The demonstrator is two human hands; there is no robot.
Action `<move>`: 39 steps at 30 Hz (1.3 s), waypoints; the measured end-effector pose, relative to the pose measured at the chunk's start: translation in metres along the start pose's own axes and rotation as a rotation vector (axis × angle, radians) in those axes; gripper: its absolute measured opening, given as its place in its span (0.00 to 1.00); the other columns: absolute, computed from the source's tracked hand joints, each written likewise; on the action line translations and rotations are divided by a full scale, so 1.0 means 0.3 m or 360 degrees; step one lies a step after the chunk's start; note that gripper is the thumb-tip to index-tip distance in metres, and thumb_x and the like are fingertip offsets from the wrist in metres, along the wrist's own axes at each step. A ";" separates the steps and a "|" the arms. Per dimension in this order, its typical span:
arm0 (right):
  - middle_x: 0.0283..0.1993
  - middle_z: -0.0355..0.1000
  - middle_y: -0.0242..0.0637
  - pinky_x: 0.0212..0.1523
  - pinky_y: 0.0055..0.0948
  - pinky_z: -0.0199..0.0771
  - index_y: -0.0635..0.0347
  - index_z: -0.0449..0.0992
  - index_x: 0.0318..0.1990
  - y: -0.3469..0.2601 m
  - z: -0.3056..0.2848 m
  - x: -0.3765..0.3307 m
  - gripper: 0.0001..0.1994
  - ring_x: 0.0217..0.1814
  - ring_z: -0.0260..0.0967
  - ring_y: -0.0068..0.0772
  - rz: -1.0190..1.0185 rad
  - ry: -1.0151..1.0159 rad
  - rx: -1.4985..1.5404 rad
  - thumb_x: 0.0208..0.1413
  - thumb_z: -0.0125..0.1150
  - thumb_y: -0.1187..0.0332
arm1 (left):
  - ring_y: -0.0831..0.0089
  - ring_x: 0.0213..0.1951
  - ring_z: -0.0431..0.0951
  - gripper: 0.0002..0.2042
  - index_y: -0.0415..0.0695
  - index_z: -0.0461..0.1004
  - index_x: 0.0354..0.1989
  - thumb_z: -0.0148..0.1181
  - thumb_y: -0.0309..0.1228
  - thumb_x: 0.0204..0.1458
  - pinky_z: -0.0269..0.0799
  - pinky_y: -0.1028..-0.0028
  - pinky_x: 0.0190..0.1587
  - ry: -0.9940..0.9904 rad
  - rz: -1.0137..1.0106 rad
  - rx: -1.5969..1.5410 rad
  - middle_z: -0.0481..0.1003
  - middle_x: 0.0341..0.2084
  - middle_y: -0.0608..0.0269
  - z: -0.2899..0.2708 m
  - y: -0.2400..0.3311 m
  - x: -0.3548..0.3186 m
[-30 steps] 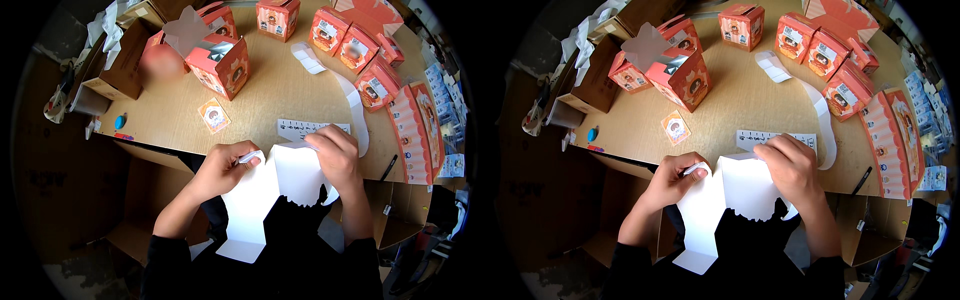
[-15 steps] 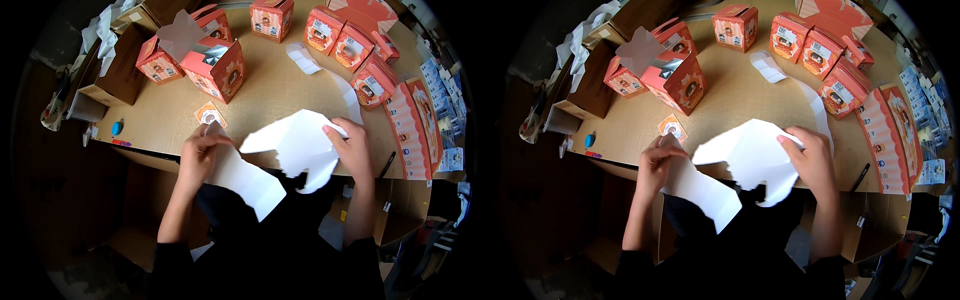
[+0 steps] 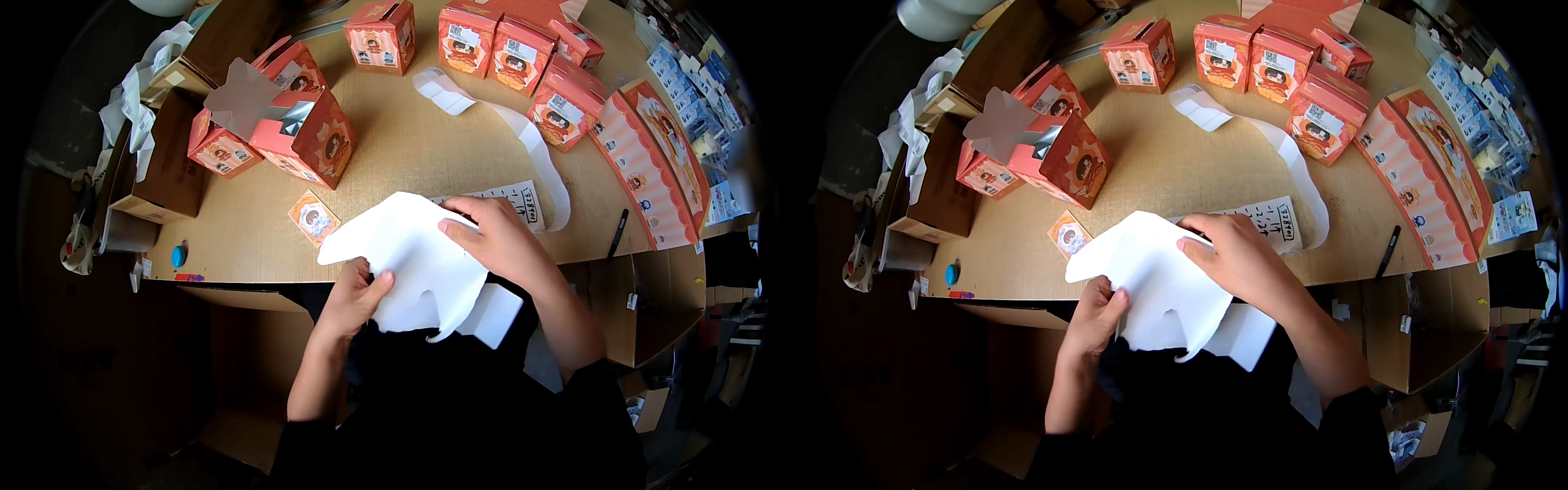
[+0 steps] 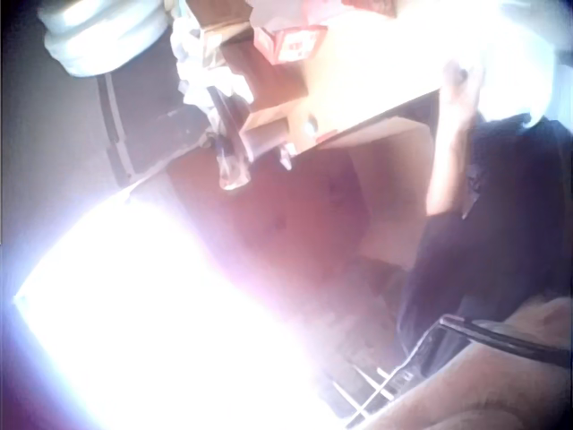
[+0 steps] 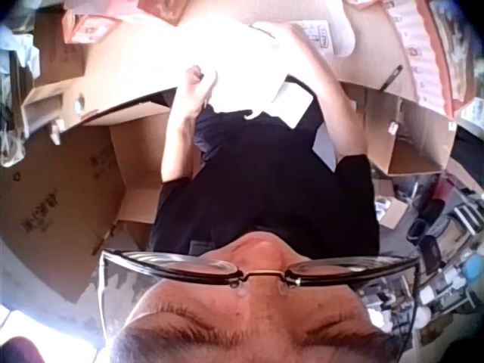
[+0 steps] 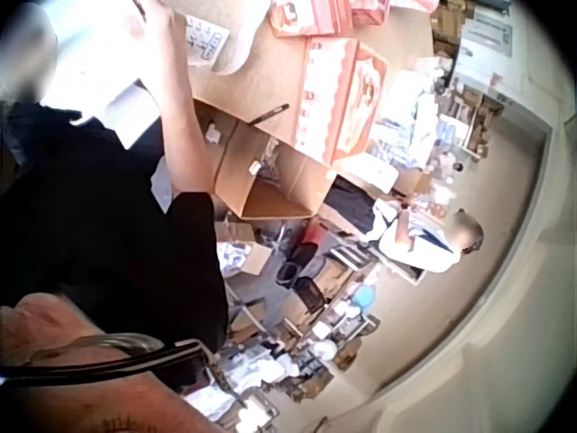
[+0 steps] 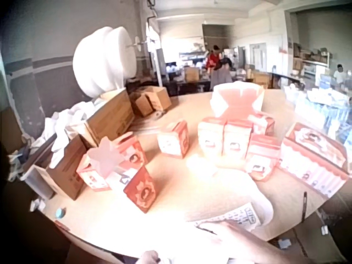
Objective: The person folds a white paper insert and places it into a small orange box. They then use a black marker to write numbers and text on a piece of paper on the table. Finally, they place the paper insert into the box and close the lid.
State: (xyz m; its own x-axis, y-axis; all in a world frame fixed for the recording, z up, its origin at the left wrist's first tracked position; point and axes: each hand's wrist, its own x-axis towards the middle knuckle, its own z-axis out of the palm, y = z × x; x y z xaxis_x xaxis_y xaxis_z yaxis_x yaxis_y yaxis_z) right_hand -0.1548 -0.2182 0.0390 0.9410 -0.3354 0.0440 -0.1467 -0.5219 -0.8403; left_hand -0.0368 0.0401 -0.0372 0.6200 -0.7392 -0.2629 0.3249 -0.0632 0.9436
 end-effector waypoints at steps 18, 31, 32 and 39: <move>0.38 0.86 0.40 0.43 0.33 0.80 0.62 0.87 0.60 0.197 -0.325 -0.437 0.16 0.37 0.83 0.33 0.0283 -0.0547 0.0034 0.66 0.72 0.74 | 0.63 0.54 0.87 0.18 0.42 0.79 0.63 0.67 0.41 0.73 0.85 0.57 0.56 0.0577 0.0158 -0.0667 0.85 0.55 0.58 0.113 0.079 0.065; 0.58 0.83 0.45 0.58 0.43 0.84 0.67 0.73 0.73 1.049 -0.837 -1.645 0.30 0.58 0.84 0.45 0.1071 0.2100 0.0182 0.76 0.68 0.54 | 0.53 0.48 0.92 0.22 0.40 0.69 0.70 0.59 0.42 0.78 0.91 0.56 0.42 0.0516 0.0023 -0.0664 0.85 0.54 0.46 0.199 0.041 0.109; 0.59 0.82 0.49 0.60 0.46 0.83 0.70 0.74 0.73 1.059 -0.845 -1.642 0.32 0.61 0.83 0.51 0.1203 0.1835 -0.0664 0.76 0.68 0.51 | 0.53 0.48 0.92 0.21 0.40 0.70 0.70 0.59 0.42 0.78 0.91 0.56 0.42 0.0486 0.0044 -0.0680 0.85 0.54 0.46 0.205 0.033 0.111; 0.60 0.83 0.46 0.63 0.36 0.83 0.65 0.78 0.71 0.564 -0.401 -0.869 0.20 0.63 0.82 0.37 0.0371 0.1940 -0.0420 0.78 0.66 0.67 | 0.54 0.47 0.91 0.17 0.39 0.71 0.60 0.63 0.39 0.76 0.91 0.56 0.43 0.0495 0.0119 -0.0602 0.85 0.50 0.46 0.232 0.024 0.070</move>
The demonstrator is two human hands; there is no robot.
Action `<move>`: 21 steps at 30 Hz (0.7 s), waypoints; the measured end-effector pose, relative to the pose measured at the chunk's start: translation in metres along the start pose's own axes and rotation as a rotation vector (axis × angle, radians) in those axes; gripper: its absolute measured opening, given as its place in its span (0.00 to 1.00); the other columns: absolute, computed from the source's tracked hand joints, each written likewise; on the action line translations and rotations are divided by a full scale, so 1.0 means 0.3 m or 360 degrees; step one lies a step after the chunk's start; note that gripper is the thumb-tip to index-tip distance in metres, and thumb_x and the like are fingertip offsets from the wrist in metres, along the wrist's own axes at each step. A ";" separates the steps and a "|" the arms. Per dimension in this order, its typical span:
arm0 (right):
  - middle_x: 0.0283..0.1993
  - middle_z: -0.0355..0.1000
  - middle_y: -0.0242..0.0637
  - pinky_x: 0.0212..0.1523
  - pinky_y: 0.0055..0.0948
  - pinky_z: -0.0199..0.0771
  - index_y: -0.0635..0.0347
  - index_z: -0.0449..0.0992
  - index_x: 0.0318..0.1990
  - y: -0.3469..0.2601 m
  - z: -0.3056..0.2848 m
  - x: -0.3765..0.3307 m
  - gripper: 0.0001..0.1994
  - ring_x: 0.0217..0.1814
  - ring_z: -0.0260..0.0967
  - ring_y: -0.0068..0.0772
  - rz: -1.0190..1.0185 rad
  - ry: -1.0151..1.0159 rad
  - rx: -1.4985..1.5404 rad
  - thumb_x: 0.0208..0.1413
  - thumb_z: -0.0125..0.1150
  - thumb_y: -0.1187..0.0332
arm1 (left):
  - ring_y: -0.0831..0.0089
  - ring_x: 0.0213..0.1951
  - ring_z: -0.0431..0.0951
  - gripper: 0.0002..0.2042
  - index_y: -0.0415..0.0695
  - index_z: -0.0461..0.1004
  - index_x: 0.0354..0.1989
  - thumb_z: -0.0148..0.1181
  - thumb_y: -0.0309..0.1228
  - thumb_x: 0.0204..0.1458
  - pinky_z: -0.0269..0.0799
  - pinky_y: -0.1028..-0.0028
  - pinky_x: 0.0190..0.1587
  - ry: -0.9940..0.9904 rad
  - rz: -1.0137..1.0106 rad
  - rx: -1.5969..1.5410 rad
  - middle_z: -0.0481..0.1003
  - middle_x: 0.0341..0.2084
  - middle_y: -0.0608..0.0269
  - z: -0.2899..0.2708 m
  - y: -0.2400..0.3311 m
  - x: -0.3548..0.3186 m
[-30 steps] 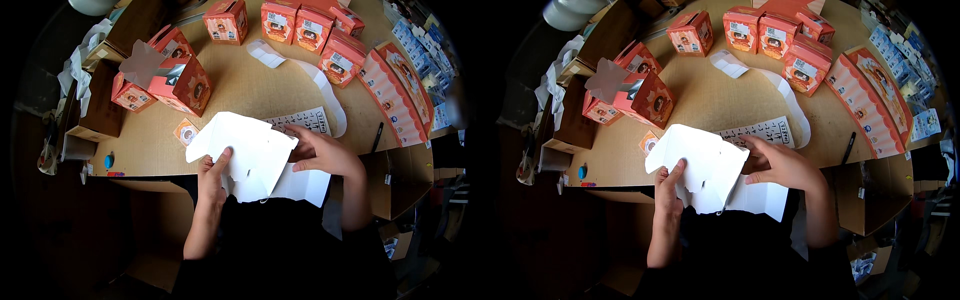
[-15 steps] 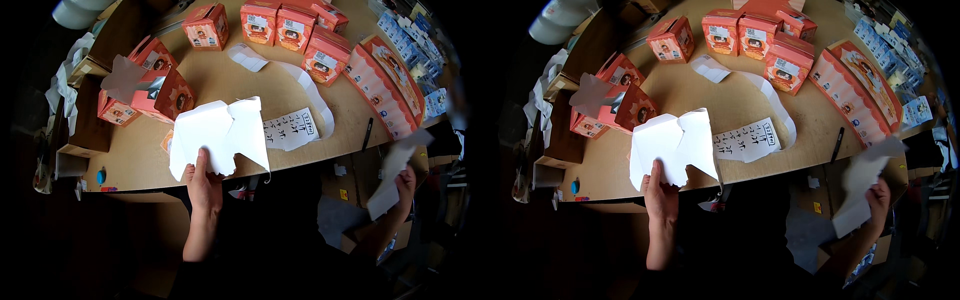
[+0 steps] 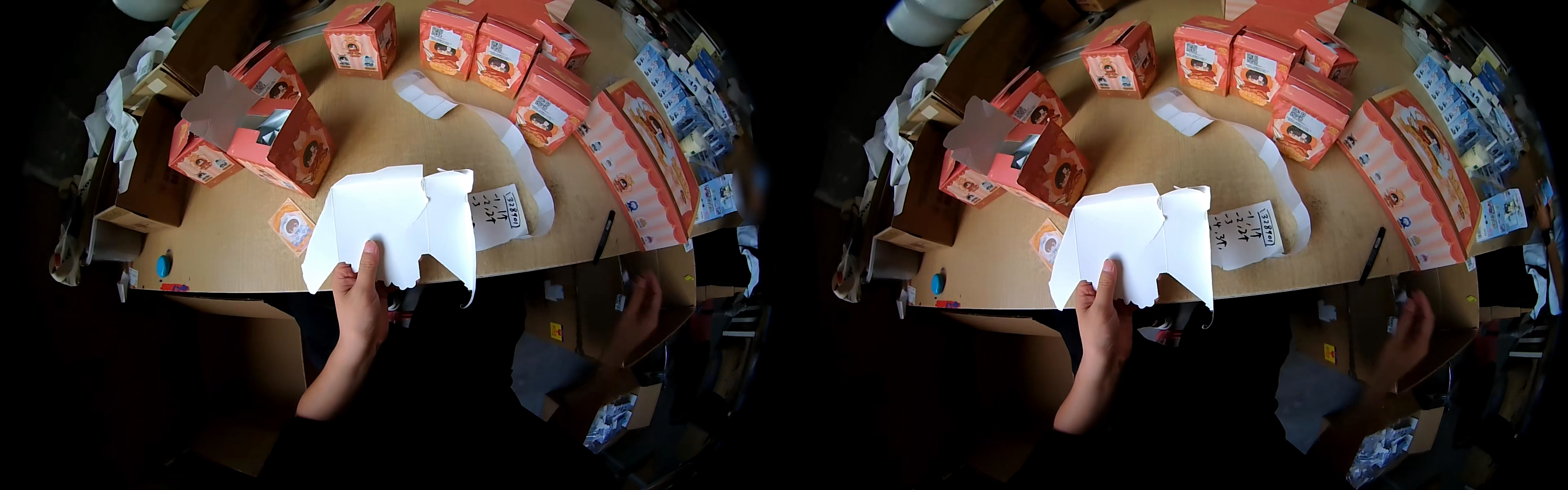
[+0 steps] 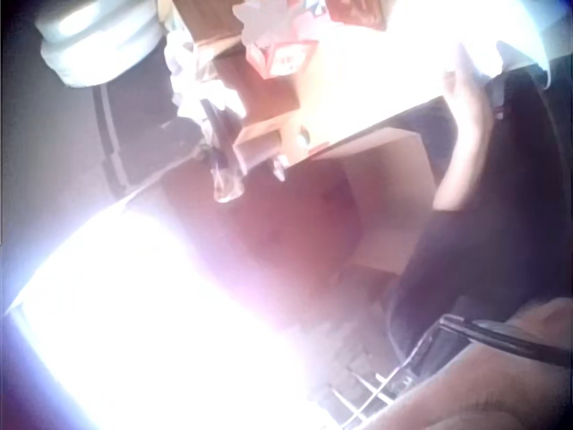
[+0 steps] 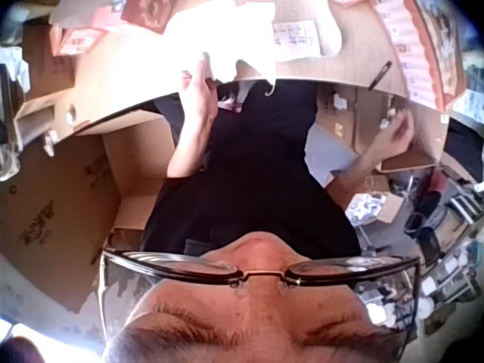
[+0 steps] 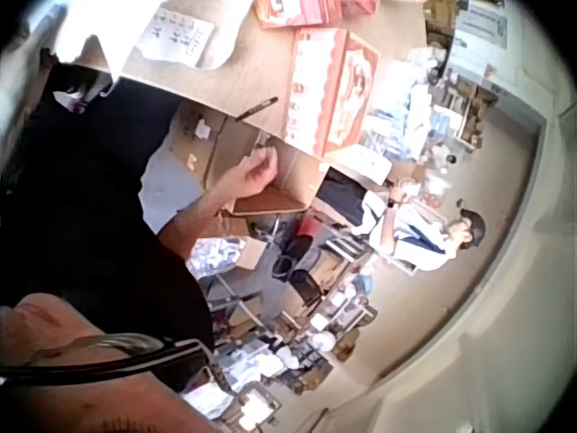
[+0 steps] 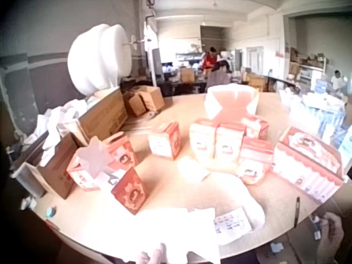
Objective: The person folds a white paper insert and places it into a small orange box. They then use a black marker to write numbers and text on a piece of paper on the table. Finally, they place the paper insert into the box and close the lid.
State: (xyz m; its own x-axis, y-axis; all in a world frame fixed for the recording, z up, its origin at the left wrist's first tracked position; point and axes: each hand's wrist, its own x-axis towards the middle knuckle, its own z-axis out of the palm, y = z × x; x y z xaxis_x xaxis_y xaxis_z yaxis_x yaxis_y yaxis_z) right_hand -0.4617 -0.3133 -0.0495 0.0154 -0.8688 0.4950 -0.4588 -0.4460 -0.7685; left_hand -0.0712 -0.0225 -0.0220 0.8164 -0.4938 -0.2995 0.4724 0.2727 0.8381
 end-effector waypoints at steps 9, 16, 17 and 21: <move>0.58 0.82 0.49 0.42 0.27 0.86 0.62 0.51 0.87 -0.761 0.553 -0.268 0.41 0.45 0.83 0.29 0.0616 -0.1824 0.1021 0.74 0.67 0.75 | 0.60 0.45 0.91 0.23 0.36 0.70 0.68 0.70 0.29 0.69 0.92 0.58 0.42 -0.0096 -0.0136 -0.0031 0.84 0.50 0.48 -0.018 -0.004 -0.063; 0.37 0.79 0.42 0.25 0.20 0.63 0.66 0.73 0.61 -0.763 0.640 -0.360 0.16 0.24 0.65 0.19 0.0966 -0.1993 0.1280 0.80 0.62 0.61 | 0.62 0.41 0.91 0.24 0.34 0.72 0.66 0.73 0.28 0.67 0.92 0.62 0.35 -0.0140 -0.0550 -0.0415 0.84 0.48 0.48 -0.081 0.049 -0.052; 0.37 0.79 0.42 0.24 0.20 0.62 0.67 0.72 0.62 -0.749 0.650 -0.373 0.17 0.24 0.65 0.20 0.1128 -0.2049 0.1365 0.79 0.63 0.62 | 0.62 0.40 0.91 0.23 0.34 0.72 0.66 0.73 0.28 0.67 0.92 0.62 0.33 -0.0173 -0.0598 -0.0474 0.84 0.48 0.48 -0.100 0.045 -0.042; 0.36 0.79 0.46 0.22 0.21 0.59 0.68 0.71 0.63 -0.693 0.667 -0.389 0.18 0.21 0.62 0.22 0.1553 -0.2145 0.1618 0.77 0.65 0.63 | 0.61 0.36 0.91 0.23 0.34 0.71 0.65 0.73 0.27 0.67 0.90 0.64 0.29 -0.0300 -0.0807 -0.0651 0.85 0.45 0.50 -0.103 0.022 -0.024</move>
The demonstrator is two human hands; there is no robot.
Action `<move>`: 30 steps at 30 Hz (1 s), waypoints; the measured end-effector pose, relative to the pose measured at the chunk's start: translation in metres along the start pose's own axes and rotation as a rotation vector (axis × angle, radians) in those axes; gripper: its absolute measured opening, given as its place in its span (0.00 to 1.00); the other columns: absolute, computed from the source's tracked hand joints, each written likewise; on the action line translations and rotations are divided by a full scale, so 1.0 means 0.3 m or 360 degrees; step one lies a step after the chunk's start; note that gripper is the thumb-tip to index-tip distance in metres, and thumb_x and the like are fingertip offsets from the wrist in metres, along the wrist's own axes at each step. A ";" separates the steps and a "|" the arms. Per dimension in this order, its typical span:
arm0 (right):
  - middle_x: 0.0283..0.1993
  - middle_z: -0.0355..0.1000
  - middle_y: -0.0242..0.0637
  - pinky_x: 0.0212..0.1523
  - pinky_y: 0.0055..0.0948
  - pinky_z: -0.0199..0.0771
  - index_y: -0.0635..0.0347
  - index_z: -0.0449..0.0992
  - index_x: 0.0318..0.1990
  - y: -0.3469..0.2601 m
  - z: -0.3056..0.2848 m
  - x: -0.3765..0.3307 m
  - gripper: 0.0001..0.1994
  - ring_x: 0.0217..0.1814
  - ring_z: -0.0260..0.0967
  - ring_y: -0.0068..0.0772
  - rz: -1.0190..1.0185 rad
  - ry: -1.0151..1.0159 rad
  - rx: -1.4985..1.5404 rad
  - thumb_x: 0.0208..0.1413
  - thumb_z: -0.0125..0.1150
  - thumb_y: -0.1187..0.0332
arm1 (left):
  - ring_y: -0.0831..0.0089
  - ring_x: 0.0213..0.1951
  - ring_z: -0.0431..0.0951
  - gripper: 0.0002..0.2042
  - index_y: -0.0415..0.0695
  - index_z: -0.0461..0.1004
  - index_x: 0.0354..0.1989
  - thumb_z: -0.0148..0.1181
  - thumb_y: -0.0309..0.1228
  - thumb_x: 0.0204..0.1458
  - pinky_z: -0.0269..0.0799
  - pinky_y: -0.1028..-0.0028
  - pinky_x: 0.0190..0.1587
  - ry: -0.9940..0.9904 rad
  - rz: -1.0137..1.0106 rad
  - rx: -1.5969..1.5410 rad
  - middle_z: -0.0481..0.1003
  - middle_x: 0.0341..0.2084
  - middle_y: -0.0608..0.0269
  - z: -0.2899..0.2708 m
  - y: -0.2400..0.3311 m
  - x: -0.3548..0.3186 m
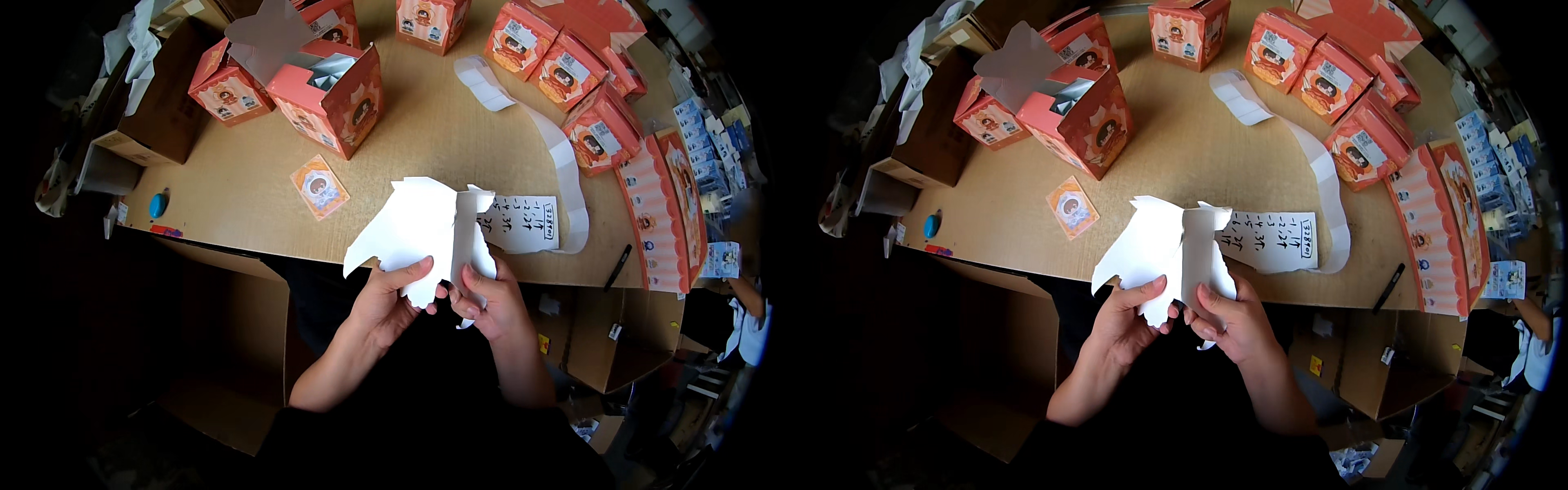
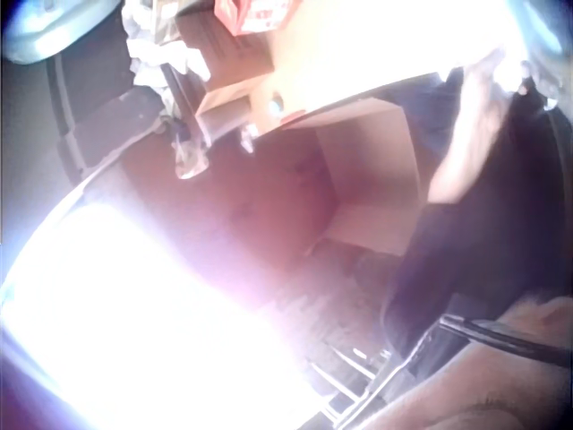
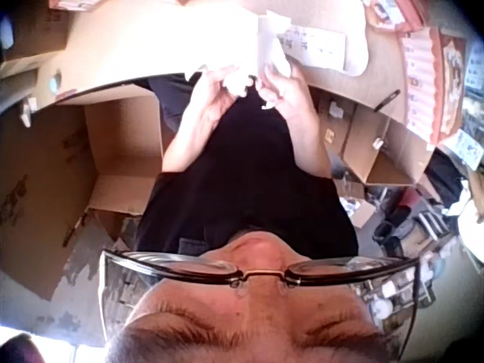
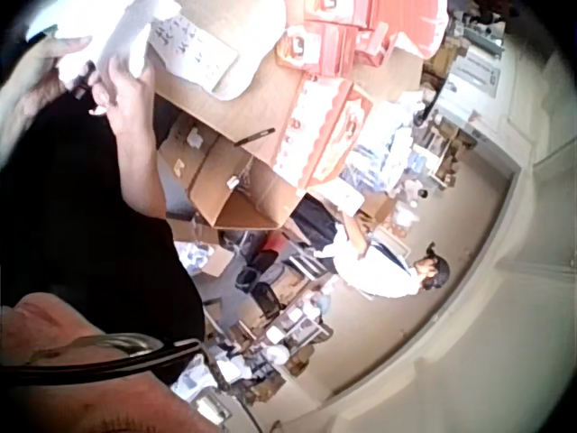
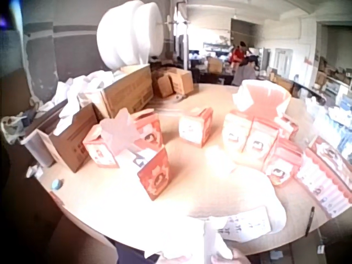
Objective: The person folds a white paper insert and places it into a small orange box. They then use a black marker to write numbers and text on a piece of paper on the table. Finally, they place the paper insert into the box and close the lid.
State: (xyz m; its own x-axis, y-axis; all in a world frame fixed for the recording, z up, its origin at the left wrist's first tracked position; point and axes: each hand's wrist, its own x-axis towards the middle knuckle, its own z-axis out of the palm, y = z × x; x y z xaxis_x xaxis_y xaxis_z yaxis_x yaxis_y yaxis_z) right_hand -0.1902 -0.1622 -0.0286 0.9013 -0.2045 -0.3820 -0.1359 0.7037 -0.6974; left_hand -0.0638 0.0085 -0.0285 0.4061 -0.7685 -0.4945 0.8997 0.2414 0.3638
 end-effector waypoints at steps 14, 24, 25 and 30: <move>0.32 0.81 0.39 0.24 0.20 0.61 0.72 0.80 0.59 -0.322 -0.108 -0.106 0.19 0.22 0.62 0.13 0.0269 0.0053 -0.1088 0.71 0.67 0.64 | 0.61 0.23 0.86 0.24 0.27 0.73 0.60 0.77 0.24 0.60 0.84 0.65 0.22 0.0317 0.0071 0.0426 0.84 0.34 0.46 -0.042 0.105 -0.073; 0.28 0.80 0.37 0.34 0.27 0.75 0.66 0.86 0.44 -0.464 -0.258 -0.506 0.13 0.26 0.76 0.24 0.0336 0.0272 -0.1904 0.65 0.68 0.63 | 0.63 0.31 0.90 0.23 0.25 0.72 0.64 0.73 0.25 0.67 0.92 0.67 0.32 -0.0229 -0.0093 0.0872 0.86 0.40 0.43 0.034 0.051 -0.108; 0.29 0.81 0.38 0.34 0.26 0.76 0.65 0.86 0.43 -0.466 -0.285 -0.572 0.13 0.28 0.78 0.25 0.0385 0.0382 -0.1929 0.64 0.69 0.63 | 0.63 0.32 0.90 0.22 0.25 0.72 0.64 0.72 0.25 0.68 0.92 0.66 0.32 -0.0260 -0.0097 0.0877 0.86 0.41 0.42 0.054 0.040 -0.105; 0.33 0.79 0.32 0.25 0.20 0.66 0.62 0.80 0.57 -0.349 -0.627 -0.916 0.17 0.23 0.70 0.19 -0.0508 0.1482 -0.0998 0.70 0.72 0.60 | 0.59 0.31 0.90 0.19 0.25 0.74 0.61 0.70 0.25 0.69 0.93 0.63 0.32 -0.0085 0.0212 0.0678 0.86 0.41 0.40 0.038 0.058 -0.023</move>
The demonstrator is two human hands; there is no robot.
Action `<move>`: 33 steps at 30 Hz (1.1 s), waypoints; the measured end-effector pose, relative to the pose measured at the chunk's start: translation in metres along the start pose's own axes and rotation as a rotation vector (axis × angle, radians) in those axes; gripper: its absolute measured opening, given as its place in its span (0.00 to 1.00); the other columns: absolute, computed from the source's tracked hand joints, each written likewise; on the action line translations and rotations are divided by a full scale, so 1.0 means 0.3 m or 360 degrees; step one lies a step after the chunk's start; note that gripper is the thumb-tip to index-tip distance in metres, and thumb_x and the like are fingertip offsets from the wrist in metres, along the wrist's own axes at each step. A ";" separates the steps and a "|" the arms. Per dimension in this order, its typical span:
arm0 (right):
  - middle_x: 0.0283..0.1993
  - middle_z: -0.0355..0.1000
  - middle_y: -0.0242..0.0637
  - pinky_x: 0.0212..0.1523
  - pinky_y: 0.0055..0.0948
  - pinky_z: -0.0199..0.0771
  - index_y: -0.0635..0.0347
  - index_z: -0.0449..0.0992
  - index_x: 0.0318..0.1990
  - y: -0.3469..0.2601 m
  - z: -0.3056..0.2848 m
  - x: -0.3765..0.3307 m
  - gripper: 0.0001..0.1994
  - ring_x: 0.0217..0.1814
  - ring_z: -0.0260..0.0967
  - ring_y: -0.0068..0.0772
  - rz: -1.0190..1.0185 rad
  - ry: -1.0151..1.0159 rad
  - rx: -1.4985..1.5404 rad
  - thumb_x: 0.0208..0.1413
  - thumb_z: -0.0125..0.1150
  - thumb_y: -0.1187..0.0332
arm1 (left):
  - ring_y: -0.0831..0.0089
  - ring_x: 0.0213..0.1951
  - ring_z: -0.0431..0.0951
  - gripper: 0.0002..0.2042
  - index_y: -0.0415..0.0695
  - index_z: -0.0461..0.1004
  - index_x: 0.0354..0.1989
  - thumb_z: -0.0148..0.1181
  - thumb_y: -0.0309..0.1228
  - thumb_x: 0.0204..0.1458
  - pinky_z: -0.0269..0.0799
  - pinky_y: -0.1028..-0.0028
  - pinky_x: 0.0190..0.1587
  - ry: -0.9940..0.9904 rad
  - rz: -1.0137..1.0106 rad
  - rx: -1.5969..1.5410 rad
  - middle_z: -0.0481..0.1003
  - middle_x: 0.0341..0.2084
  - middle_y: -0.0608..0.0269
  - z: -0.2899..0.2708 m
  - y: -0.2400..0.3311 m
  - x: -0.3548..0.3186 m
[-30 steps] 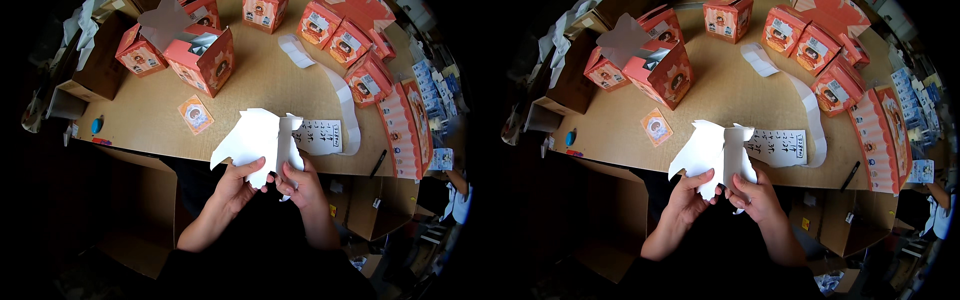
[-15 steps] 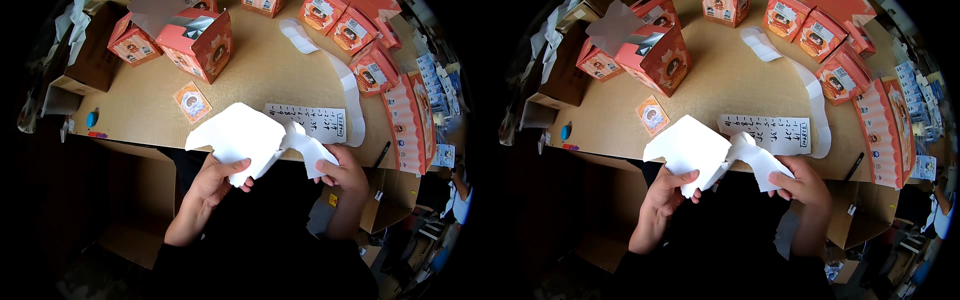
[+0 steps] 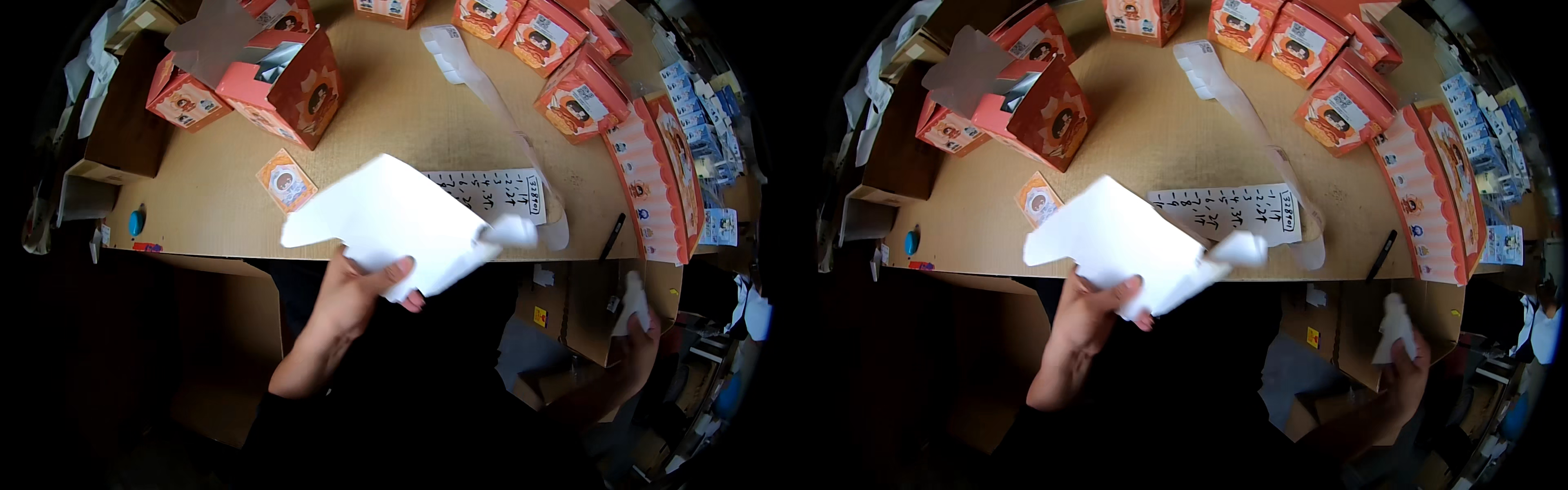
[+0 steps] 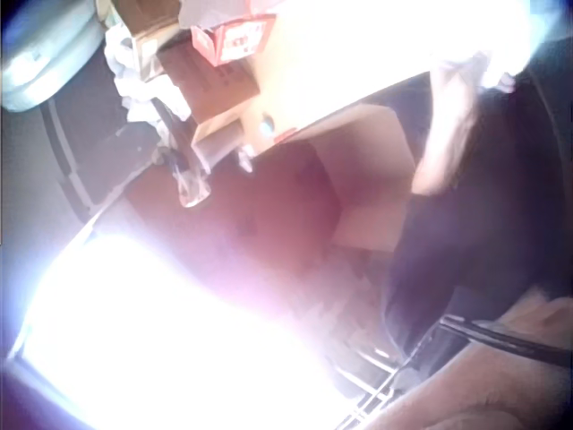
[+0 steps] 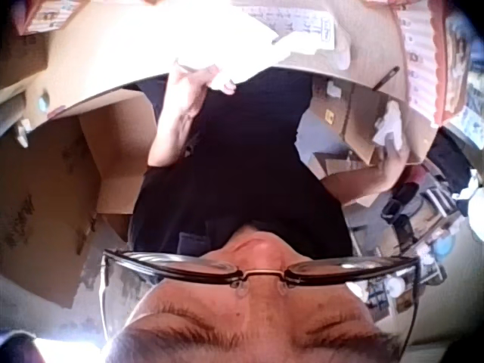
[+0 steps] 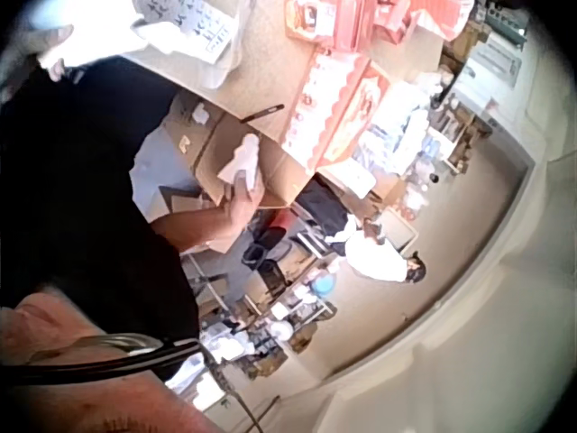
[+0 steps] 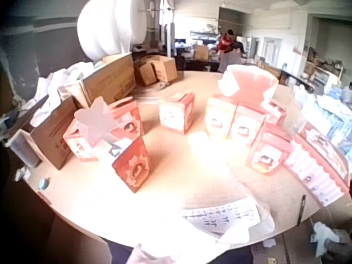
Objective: The person folds a white paper insert and places it into a small orange box. They then use a black marker to write numbers and text on a piece of paper on the table. Finally, they place the paper insert into the box and close the lid.
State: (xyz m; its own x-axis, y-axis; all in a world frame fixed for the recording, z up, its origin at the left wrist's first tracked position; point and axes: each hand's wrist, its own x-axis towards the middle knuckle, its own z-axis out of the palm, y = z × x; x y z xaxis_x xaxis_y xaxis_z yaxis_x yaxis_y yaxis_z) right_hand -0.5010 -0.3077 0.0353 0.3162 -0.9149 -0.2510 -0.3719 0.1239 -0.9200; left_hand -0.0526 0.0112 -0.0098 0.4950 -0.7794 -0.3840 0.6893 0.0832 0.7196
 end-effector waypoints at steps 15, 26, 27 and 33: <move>0.67 0.79 0.54 0.69 0.43 0.79 0.66 0.77 0.70 0.068 0.316 0.103 0.22 0.69 0.79 0.50 -0.0916 0.1004 -0.0957 0.74 0.67 0.65 | 0.59 0.33 0.91 0.19 0.26 0.73 0.62 0.66 0.28 0.71 0.93 0.63 0.35 0.0263 0.0102 0.0044 0.85 0.42 0.43 -0.021 -0.020 0.104; 0.71 0.74 0.48 0.70 0.50 0.76 0.62 0.79 0.67 -0.315 1.012 0.218 0.26 0.71 0.73 0.56 -0.1715 -0.0319 -0.0658 0.66 0.77 0.61 | 0.54 0.33 0.90 0.20 0.27 0.71 0.64 0.65 0.29 0.71 0.93 0.58 0.35 0.0309 0.0175 0.0106 0.85 0.44 0.39 -0.016 -0.025 0.111; 0.69 0.75 0.48 0.69 0.50 0.76 0.63 0.80 0.66 -0.315 1.019 0.236 0.25 0.70 0.74 0.56 -0.1714 -0.0311 -0.0660 0.66 0.76 0.61 | 0.54 0.34 0.90 0.21 0.27 0.70 0.65 0.64 0.29 0.71 0.93 0.57 0.36 0.0268 0.0159 0.0073 0.85 0.45 0.39 -0.028 -0.027 0.109; 0.64 0.79 0.47 0.65 0.46 0.79 0.63 0.79 0.66 -0.170 1.050 0.181 0.24 0.65 0.78 0.54 -0.1624 -0.0625 -0.0492 0.66 0.76 0.65 | 0.52 0.41 0.90 0.24 0.31 0.66 0.71 0.62 0.32 0.75 0.94 0.53 0.42 0.0297 0.0137 -0.0003 0.83 0.53 0.40 -0.032 -0.045 0.149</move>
State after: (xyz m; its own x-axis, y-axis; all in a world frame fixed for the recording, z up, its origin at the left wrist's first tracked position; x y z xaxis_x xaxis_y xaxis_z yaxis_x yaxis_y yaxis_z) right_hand -0.1900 -0.2428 -0.0263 0.8265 -0.3440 0.4456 0.0337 -0.7600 -0.6490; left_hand -0.0349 -0.0188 -0.0423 0.6414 -0.6408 -0.4218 0.6413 0.1461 0.7533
